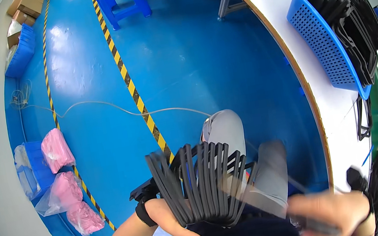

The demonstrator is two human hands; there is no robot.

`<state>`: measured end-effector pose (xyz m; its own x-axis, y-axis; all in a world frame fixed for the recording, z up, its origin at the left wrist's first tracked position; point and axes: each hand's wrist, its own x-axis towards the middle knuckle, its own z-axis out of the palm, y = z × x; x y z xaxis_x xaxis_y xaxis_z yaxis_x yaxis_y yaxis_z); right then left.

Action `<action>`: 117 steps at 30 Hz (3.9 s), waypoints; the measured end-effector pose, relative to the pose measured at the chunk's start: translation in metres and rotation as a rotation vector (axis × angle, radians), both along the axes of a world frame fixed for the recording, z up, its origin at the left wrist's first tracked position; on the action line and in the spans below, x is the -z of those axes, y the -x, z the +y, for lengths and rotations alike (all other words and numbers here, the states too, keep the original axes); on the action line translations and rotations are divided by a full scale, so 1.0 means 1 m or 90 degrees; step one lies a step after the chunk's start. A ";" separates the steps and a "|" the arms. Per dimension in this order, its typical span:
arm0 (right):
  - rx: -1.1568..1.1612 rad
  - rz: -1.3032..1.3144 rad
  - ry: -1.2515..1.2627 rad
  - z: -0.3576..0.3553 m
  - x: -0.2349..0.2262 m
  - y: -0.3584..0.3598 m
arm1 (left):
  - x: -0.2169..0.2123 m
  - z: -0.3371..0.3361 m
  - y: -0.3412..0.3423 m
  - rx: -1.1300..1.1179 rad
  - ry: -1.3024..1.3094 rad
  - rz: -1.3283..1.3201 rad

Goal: The recorder is assembling and inspecting stacks of black plastic rectangular frames at a factory workstation, using scissors and pliers.

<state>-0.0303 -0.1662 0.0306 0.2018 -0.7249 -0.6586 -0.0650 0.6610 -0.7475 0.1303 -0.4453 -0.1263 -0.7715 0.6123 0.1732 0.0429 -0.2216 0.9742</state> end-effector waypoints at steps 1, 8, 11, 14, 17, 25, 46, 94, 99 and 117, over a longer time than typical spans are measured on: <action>-0.005 0.000 -0.001 -0.001 0.000 0.002 | -0.002 0.003 0.002 -0.005 -0.001 0.000; 0.165 0.137 0.296 0.006 -0.015 -0.014 | 0.015 0.014 0.003 0.036 -0.222 -0.290; 0.018 -0.207 0.231 0.037 0.007 -0.014 | 0.017 0.021 0.018 -0.191 -0.594 -0.445; 0.059 0.104 0.226 0.027 0.007 -0.010 | 0.010 0.021 0.029 -0.314 -0.717 -0.501; 0.002 0.013 0.142 0.020 0.012 -0.017 | 0.002 0.020 0.041 -0.480 -0.815 -0.428; 0.090 -0.003 0.219 0.036 0.017 -0.032 | -0.019 0.019 0.047 -0.474 -0.884 -0.374; 0.444 0.395 0.090 0.139 -0.012 -0.020 | -0.012 0.009 0.130 -0.150 -0.428 -0.266; 0.435 0.050 -0.178 0.046 0.085 0.040 | 0.093 0.110 0.066 0.181 0.359 0.030; 0.460 0.202 -0.080 0.055 0.056 0.023 | 0.096 0.091 0.102 0.461 0.113 -0.346; 0.205 0.214 0.369 0.067 -0.039 -0.030 | -0.035 0.076 0.109 -0.177 -0.659 -0.570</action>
